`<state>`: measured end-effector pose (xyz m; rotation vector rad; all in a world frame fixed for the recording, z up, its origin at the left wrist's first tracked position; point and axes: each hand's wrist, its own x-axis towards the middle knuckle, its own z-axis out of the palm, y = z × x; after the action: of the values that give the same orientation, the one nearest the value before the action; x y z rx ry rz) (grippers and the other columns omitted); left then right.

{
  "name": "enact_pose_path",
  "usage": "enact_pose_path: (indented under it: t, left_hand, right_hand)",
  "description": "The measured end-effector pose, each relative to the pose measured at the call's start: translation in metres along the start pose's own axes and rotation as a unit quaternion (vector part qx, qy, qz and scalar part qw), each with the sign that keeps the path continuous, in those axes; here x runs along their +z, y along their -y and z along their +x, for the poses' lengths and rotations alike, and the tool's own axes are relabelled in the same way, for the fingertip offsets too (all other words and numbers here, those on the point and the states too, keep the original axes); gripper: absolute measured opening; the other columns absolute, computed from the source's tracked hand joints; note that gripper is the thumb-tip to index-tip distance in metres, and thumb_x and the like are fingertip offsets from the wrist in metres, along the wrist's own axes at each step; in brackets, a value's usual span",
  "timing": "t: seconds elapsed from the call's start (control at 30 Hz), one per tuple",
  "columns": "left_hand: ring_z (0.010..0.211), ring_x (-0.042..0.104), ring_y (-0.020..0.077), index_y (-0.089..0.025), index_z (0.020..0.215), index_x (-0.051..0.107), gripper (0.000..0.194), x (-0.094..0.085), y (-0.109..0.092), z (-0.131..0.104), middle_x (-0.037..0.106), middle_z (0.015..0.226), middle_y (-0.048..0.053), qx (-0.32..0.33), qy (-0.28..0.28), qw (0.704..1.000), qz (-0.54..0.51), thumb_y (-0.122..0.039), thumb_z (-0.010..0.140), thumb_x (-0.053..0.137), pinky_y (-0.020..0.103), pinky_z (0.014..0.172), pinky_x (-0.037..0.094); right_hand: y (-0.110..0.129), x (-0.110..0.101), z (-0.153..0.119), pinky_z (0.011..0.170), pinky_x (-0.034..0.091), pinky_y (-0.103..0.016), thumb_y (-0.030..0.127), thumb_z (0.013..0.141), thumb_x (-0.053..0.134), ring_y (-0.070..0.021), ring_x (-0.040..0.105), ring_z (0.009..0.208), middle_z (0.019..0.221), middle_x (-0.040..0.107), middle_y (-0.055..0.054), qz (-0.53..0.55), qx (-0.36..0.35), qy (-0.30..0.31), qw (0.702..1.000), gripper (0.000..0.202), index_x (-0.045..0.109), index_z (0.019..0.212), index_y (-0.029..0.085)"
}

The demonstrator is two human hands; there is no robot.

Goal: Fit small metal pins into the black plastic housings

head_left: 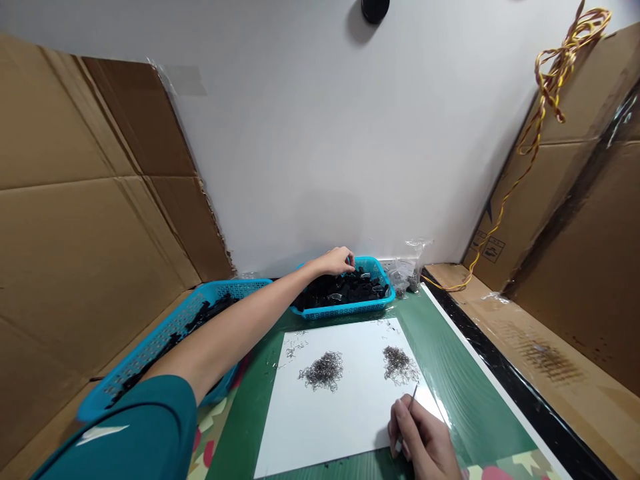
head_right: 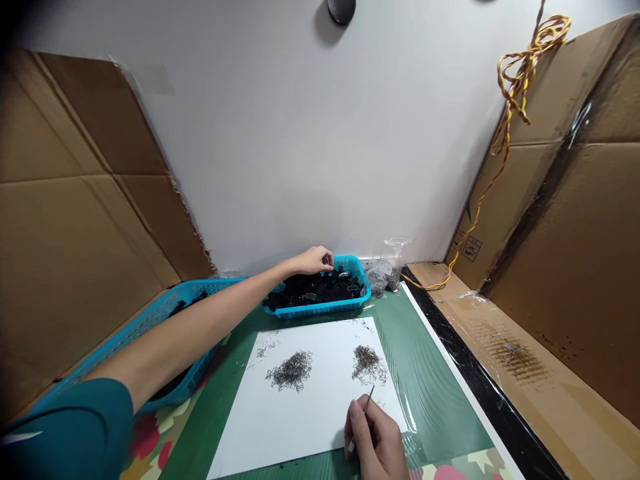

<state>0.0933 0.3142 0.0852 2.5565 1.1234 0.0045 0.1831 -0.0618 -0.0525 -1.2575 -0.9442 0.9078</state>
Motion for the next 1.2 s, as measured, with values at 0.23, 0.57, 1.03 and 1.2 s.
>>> enact_pose_path:
  t: [0.23,0.57,1.03,1.2]
  left_hand:
    - [0.115,0.069,0.0263,-0.017,0.133,0.065,0.036,-0.002,0.000,0.003,0.067,0.134,0.012,-0.012,-0.042,0.999,-0.002,-0.038,0.104,0.068,0.047,0.097,0.061]
    - [0.115,0.069,0.0264,-0.017,0.134,0.065,0.037,0.008,-0.002,0.016,0.067,0.135,0.012,-0.024,-0.003,1.000,-0.008,-0.038,0.104,0.068,0.047,0.097,0.062]
    - [0.116,0.069,0.0288,-0.016,0.133,0.066,0.038,0.026,0.003,0.046,0.066,0.135,0.010,0.006,0.011,1.000,-0.018,-0.040,0.103,0.068,0.048,0.097,0.061]
    - [0.116,0.069,0.0277,-0.017,0.134,0.065,0.037,0.035,-0.002,0.063,0.066,0.135,0.011,0.031,0.046,0.998,-0.018,-0.039,0.104,0.068,0.048,0.098,0.061]
  right_hand:
    - [0.000,-0.001,0.000,0.056,0.041,-0.027,0.069,0.101,0.055,-0.0149,0.048,0.052,0.057,0.055,0.000,0.025,0.007,0.011,1.000,0.059,0.060,0.066,0.022]
    - [-0.002,0.001,0.001,0.054,0.040,-0.027,0.069,0.100,0.057,-0.0147,0.048,0.051,0.057,0.057,0.000,0.031,0.009,0.003,0.999,0.059,0.061,0.065,0.022]
    - [-0.004,0.001,0.003,0.054,0.040,-0.027,0.070,0.100,0.055,-0.0140,0.048,0.050,0.056,0.055,0.001,0.037,0.015,0.014,0.999,0.060,0.060,0.065,0.022]
    - [-0.005,0.002,0.003,0.054,0.040,-0.026,0.071,0.100,0.056,-0.0136,0.048,0.050,0.055,0.054,0.001,0.038,0.013,0.011,0.999,0.060,0.060,0.065,0.022]
